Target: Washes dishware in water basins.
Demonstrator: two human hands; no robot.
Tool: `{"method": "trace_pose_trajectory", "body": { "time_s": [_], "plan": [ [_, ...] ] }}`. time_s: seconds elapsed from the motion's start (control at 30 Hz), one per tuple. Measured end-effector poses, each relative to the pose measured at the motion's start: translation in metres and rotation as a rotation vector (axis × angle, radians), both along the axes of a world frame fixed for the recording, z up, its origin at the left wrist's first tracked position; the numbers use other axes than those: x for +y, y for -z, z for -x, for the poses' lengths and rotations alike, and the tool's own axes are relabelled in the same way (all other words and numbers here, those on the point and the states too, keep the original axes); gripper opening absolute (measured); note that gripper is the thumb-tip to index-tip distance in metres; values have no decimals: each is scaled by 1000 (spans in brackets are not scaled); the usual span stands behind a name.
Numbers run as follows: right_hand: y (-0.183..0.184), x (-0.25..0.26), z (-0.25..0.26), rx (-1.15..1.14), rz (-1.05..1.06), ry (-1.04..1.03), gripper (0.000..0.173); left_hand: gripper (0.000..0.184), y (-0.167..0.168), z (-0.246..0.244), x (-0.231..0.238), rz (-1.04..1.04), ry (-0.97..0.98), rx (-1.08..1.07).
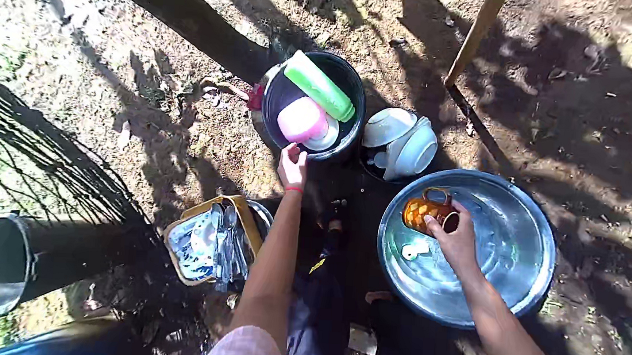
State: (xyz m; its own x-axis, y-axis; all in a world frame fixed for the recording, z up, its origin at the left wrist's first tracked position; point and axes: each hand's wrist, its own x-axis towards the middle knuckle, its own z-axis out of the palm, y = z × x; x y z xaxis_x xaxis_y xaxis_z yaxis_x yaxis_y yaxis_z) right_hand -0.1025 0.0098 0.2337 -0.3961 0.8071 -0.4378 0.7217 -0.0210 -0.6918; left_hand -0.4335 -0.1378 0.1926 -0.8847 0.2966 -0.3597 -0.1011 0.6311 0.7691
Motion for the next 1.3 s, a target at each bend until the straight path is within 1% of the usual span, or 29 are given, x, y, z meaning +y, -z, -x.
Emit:
{"method": "trace_pose_trajectory", "body": {
  "time_s": [0.07, 0.17, 0.2, 0.27, 0.33, 0.4, 0.5, 0.57, 0.63, 0.7, 0.77, 0.83, 0.97, 1.0, 1.07, 1.13, 1.2, 1.3],
  "plan": [
    [2, 6, 55, 47, -35, -25, 81, 45, 24, 43, 14, 46, -18, 18],
    [15, 17, 134, 149, -113, -115, 81, 42, 44, 105, 45, 129, 3, 40],
    [18, 22, 158, 157, -132, -162, 81, 41, 49, 124, 54, 176, 58, 45],
    [26, 34, 201, 168, -204, -271, 77, 42, 63, 162, 75, 248, 242, 34],
    [31, 42, 234, 144, -154, -327, 76, 42, 85, 189, 89, 297, 428, 21],
    [39, 47, 257, 121, -159, -381, 76, 40, 100, 208, 105, 355, 559, -59],
    [60, 48, 277, 154, -233, -478, 72, 40, 116, 221, 125, 459, 701, -261],
    [72, 50, 283, 134, -223, -559, 72, 41, 127, 227, 131, 481, 778, -308],
    [79, 49, 288, 91, -175, -600, 73, 43, 136, 231, 131, 468, 836, -345],
    [87, 50, 295, 23, -146, -591, 75, 41, 133, 230, 131, 406, 880, -400],
    [89, 54, 300, -43, -112, -560, 76, 38, 125, 226, 131, 311, 896, -454],
    [93, 57, 299, -13, -160, -512, 75, 36, 128, 222, 130, 241, 898, -488],
    [97, 63, 300, 72, -240, -428, 75, 35, 132, 212, 130, 212, 954, -419],
    [98, 65, 302, 95, -260, -421, 74, 35, 136, 210, 130, 218, 955, -440],
    [98, 69, 305, 125, -268, -429, 74, 36, 134, 204, 131, 243, 925, -509],
    [97, 72, 308, 107, -264, -462, 75, 43, 129, 201, 132, 342, 931, -537],
    [93, 74, 310, 46, -251, -487, 74, 49, 125, 203, 132, 431, 932, -517],
    [85, 74, 314, -73, -175, -514, 76, 51, 126, 203, 128, 439, 869, -574]
  ]
}}
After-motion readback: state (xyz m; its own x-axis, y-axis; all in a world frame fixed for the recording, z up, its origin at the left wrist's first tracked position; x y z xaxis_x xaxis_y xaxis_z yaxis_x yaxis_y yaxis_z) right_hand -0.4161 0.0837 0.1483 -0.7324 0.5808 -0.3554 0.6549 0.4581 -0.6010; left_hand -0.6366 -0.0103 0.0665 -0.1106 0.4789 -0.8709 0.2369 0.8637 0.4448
